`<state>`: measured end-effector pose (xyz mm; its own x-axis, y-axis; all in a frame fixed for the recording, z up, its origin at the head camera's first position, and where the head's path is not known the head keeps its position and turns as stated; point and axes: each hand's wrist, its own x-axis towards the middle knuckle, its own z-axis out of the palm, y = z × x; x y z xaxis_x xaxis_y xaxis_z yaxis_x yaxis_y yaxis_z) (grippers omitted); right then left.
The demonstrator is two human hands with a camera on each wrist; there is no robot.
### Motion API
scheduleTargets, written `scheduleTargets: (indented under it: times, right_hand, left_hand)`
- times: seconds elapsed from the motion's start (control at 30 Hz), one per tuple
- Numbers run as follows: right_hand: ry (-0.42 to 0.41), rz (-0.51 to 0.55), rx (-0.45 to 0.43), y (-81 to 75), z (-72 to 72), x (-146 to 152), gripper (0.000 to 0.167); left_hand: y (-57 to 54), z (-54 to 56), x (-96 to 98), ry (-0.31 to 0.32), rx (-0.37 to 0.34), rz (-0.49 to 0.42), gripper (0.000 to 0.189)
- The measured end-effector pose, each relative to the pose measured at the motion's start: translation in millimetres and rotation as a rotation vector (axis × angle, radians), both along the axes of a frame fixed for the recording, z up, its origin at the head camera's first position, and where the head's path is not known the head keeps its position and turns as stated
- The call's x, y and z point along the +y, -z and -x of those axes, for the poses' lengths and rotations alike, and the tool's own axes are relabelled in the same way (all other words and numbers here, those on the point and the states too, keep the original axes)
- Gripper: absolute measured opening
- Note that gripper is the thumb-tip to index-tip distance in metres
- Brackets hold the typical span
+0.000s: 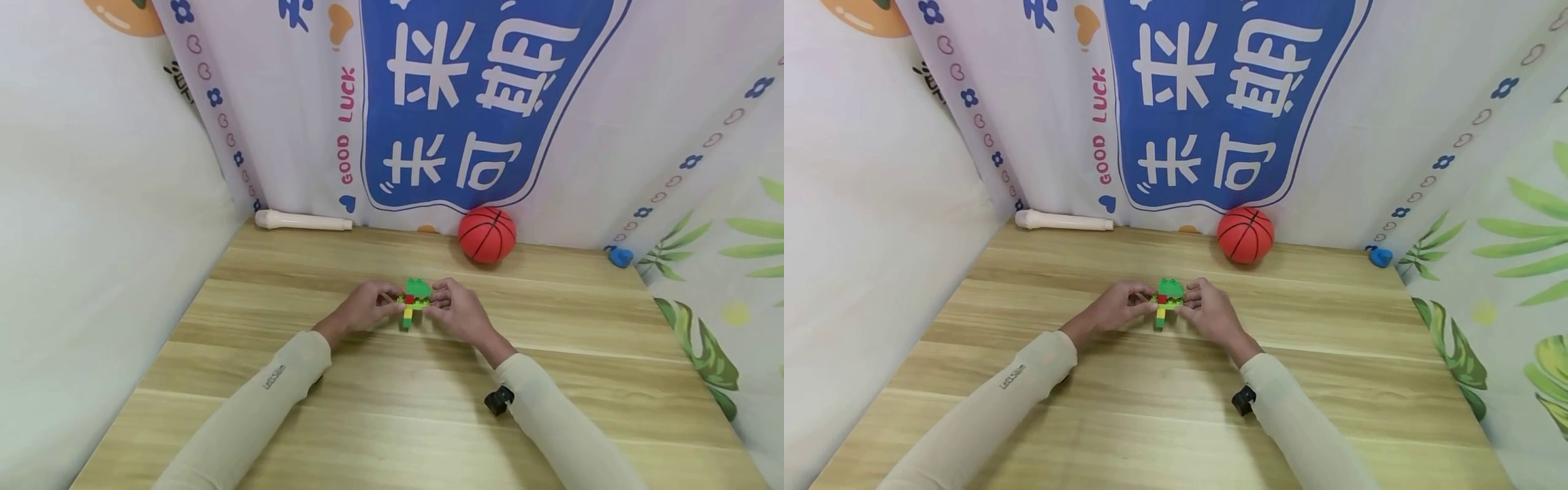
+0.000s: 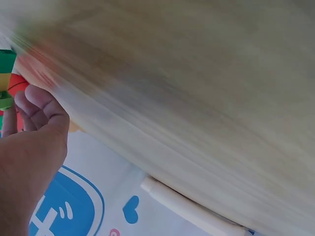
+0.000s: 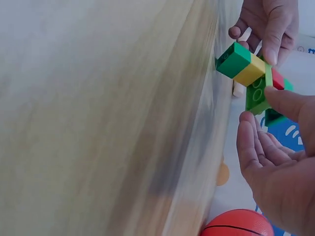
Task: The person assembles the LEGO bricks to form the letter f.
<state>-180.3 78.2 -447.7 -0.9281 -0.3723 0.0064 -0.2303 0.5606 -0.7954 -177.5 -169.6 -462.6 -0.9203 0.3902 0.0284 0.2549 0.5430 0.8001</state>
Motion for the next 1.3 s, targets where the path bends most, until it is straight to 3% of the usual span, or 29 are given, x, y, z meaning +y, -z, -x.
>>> scheduleTargets:
  times: [0.17,0.33,0.8,1.3]
  right_hand:
    - [0.055,-0.014,-0.019,4.5,-0.9,2.6,0.029]
    - [0.058,-0.073,0.011,11.2,-4.8,3.8,0.011]
    - [0.076,-0.121,0.025,24.0,-6.5,1.5,0.009]
    - [0.098,-0.097,0.014,23.0,-9.0,5.8,0.011]
  left_hand:
    - [3.5,0.8,7.8,0.013,0.045,0.037,0.029]
    - [7.0,-3.3,12.6,0.019,0.061,0.082,0.031]
    - [8.9,-6.3,14.1,0.025,0.057,0.131,0.026]
    - [10.9,-6.9,16.5,0.014,0.026,0.110,0.026]
